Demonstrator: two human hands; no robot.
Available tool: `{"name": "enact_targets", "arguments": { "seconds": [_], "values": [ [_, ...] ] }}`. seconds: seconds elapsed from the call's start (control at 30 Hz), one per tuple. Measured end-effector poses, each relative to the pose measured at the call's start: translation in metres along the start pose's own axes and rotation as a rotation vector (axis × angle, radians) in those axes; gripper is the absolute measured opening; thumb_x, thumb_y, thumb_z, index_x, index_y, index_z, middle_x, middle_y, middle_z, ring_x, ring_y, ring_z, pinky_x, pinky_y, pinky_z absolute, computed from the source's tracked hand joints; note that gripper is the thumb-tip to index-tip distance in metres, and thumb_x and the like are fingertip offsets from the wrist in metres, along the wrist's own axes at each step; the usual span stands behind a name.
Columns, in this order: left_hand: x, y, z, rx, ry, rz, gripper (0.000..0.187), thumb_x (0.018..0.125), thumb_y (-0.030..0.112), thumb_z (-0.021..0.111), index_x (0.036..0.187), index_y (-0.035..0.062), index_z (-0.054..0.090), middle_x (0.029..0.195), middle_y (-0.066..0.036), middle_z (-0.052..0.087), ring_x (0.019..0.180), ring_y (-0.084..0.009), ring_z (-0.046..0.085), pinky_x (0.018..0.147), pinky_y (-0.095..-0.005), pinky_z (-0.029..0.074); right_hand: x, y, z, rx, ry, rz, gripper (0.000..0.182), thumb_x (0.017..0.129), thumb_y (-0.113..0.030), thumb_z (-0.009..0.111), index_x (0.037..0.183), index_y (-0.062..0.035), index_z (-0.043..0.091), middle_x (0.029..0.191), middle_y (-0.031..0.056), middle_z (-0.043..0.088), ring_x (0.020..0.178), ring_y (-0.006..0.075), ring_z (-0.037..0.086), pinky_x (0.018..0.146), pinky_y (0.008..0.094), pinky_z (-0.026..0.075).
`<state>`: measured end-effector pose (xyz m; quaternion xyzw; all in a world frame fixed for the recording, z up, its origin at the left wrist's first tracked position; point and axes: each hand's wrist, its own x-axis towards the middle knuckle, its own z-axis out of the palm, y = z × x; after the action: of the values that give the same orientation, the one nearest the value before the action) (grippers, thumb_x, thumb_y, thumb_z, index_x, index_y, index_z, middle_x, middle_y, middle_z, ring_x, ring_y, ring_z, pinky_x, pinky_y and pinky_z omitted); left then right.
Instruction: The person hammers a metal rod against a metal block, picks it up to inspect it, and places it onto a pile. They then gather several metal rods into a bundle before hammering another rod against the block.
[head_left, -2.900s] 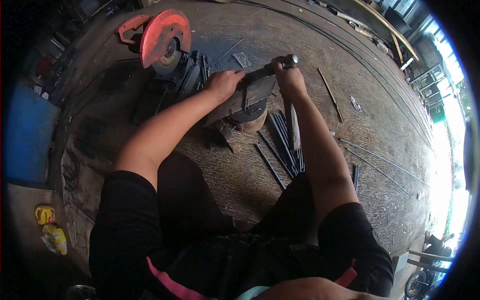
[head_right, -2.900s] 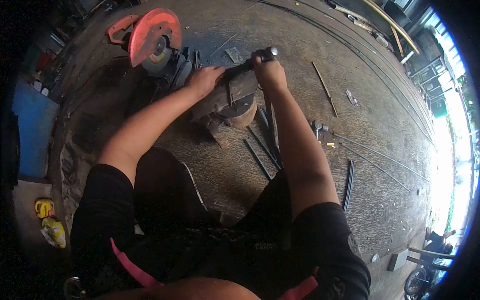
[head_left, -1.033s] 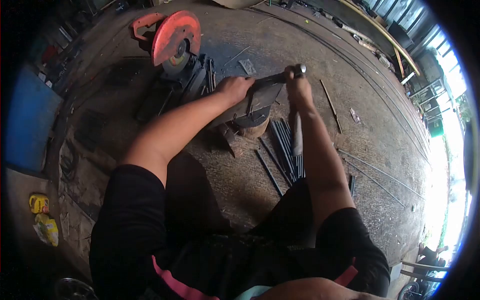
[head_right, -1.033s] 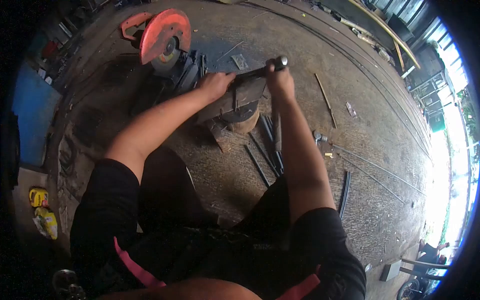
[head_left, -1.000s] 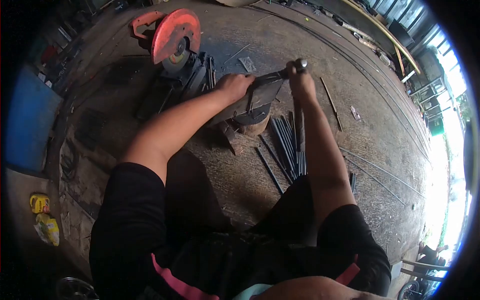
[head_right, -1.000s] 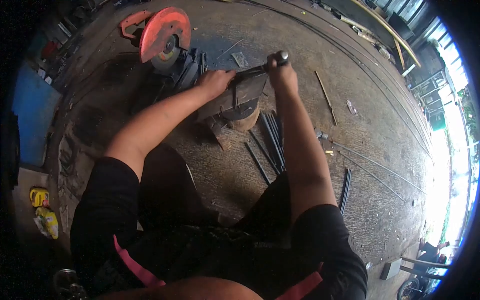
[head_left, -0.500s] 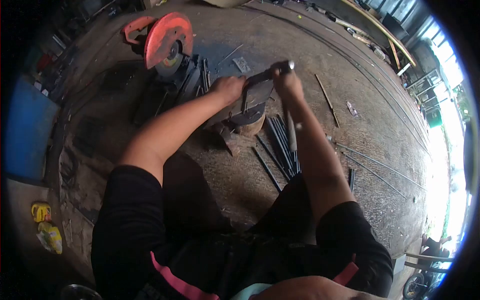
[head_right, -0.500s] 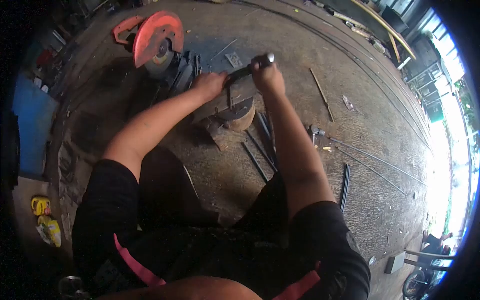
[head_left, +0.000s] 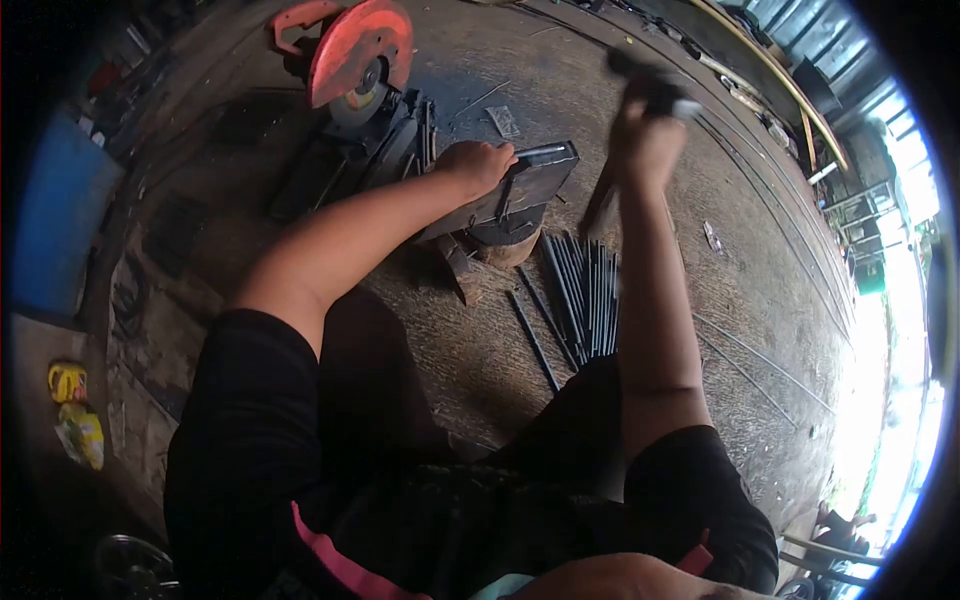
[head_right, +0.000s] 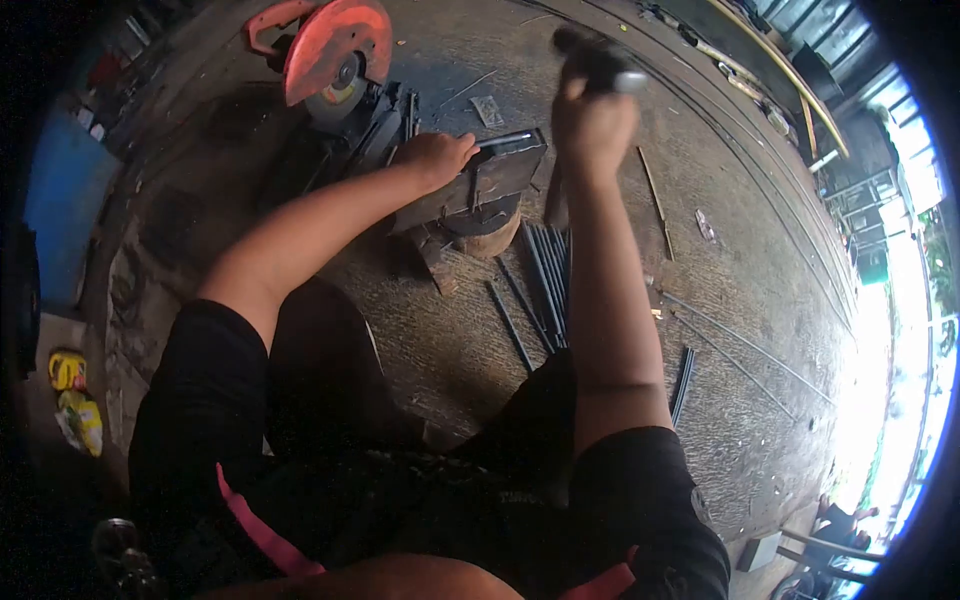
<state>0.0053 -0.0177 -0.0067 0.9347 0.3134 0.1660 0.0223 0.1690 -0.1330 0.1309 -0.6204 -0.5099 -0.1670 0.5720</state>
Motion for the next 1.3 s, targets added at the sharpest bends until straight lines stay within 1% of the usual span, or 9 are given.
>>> {"name": "enact_targets", "arguments": {
  "seconds": [0.07,0.33,0.47,0.53,0.77,0.93,1.0,1.07,1.3],
  "values": [
    [0.003,0.004,-0.003,-0.003,-0.058,0.007,0.029,0.096,0.035,0.045,0.098,0.0089,0.058,0.075,-0.021,0.064,0.073,-0.0410,0.064,0.061,-0.0522,0.049,-0.037,0.050,0.040,-0.373,-0.406,0.477,0.041,0.086,-0.046,0.060,0.104,-0.0102,0.065,0.100,0.0204,0.067,0.100,0.0379,0.063,0.082,0.0439,0.050],
    [-0.001,0.004,-0.006,0.040,-0.069,0.004,0.029,0.095,0.035,0.046,0.095,0.0079,0.056,0.073,-0.020,0.064,0.072,-0.0396,0.065,0.060,-0.0527,0.049,-0.007,0.048,0.027,0.008,-0.326,0.481,0.040,0.087,-0.043,0.061,0.106,-0.0076,0.065,0.103,0.0179,0.068,0.103,0.0343,0.064,0.087,0.0398,0.048],
    [-0.002,-0.005,-0.008,-0.065,0.006,0.104,0.027,0.095,0.034,0.048,0.090,0.0078,0.053,0.068,-0.019,0.062,0.067,-0.0396,0.064,0.057,-0.0519,0.049,0.026,-0.024,-0.020,0.260,-0.056,0.246,0.029,0.089,-0.030,0.063,0.104,-0.0057,0.065,0.093,0.0132,0.069,0.092,0.0251,0.067,0.080,0.0353,0.049],
    [-0.003,-0.003,-0.012,-0.068,0.012,0.130,0.027,0.095,0.034,0.048,0.089,0.0077,0.052,0.067,-0.018,0.062,0.066,-0.0399,0.063,0.057,-0.0518,0.049,0.022,-0.021,-0.020,0.347,-0.049,0.329,0.037,0.093,-0.040,0.059,0.098,-0.0041,0.065,0.059,0.0035,0.058,0.049,0.0127,0.057,0.045,0.0279,0.044],
    [0.000,-0.001,-0.009,-0.020,-0.052,0.068,0.027,0.094,0.034,0.048,0.100,0.0100,0.060,0.079,-0.020,0.065,0.076,-0.0409,0.064,0.064,-0.0528,0.050,-0.047,0.077,0.040,-0.168,-0.578,0.407,0.051,0.082,-0.046,0.058,0.120,-0.0129,0.059,0.106,0.0184,0.067,0.112,0.0378,0.057,0.094,0.0422,0.045],
    [-0.001,0.001,-0.016,0.002,-0.144,0.043,0.032,0.096,0.034,0.045,0.108,0.0072,0.057,0.081,-0.024,0.064,0.079,-0.0416,0.064,0.067,-0.0543,0.049,-0.014,0.071,0.021,-0.073,-0.573,0.648,0.040,0.084,-0.043,0.059,0.103,-0.0087,0.068,0.104,0.0181,0.068,0.107,0.0323,0.062,0.088,0.0391,0.047],
    [0.001,-0.006,-0.008,-0.007,-0.129,0.059,0.029,0.096,0.032,0.045,0.109,0.0074,0.052,0.075,-0.024,0.063,0.074,-0.0426,0.063,0.063,-0.0543,0.049,0.007,0.063,0.011,0.109,-0.283,0.373,0.041,0.088,-0.045,0.058,0.093,-0.0050,0.065,0.063,0.0059,0.058,0.053,0.0154,0.058,0.049,0.0318,0.046],
    [-0.001,-0.009,0.000,-0.106,-0.035,0.090,0.025,0.096,0.030,0.048,0.106,0.0074,0.049,0.071,-0.020,0.062,0.067,-0.0416,0.062,0.057,-0.0523,0.049,0.027,0.015,-0.018,0.173,-0.208,0.380,0.043,0.089,-0.044,0.059,0.098,-0.0017,0.063,0.062,0.0050,0.058,0.050,0.0150,0.057,0.047,0.0306,0.045],
    [0.004,-0.003,0.001,-0.005,-0.107,0.058,0.025,0.095,0.029,0.047,0.105,0.0067,0.050,0.072,-0.022,0.062,0.069,-0.0425,0.062,0.060,-0.0537,0.048,-0.019,0.072,0.038,-0.081,-0.377,0.445,0.042,0.087,-0.040,0.060,0.106,-0.0029,0.063,0.099,0.0214,0.067,0.098,0.0380,0.064,0.085,0.0428,0.049]
  ]
}}
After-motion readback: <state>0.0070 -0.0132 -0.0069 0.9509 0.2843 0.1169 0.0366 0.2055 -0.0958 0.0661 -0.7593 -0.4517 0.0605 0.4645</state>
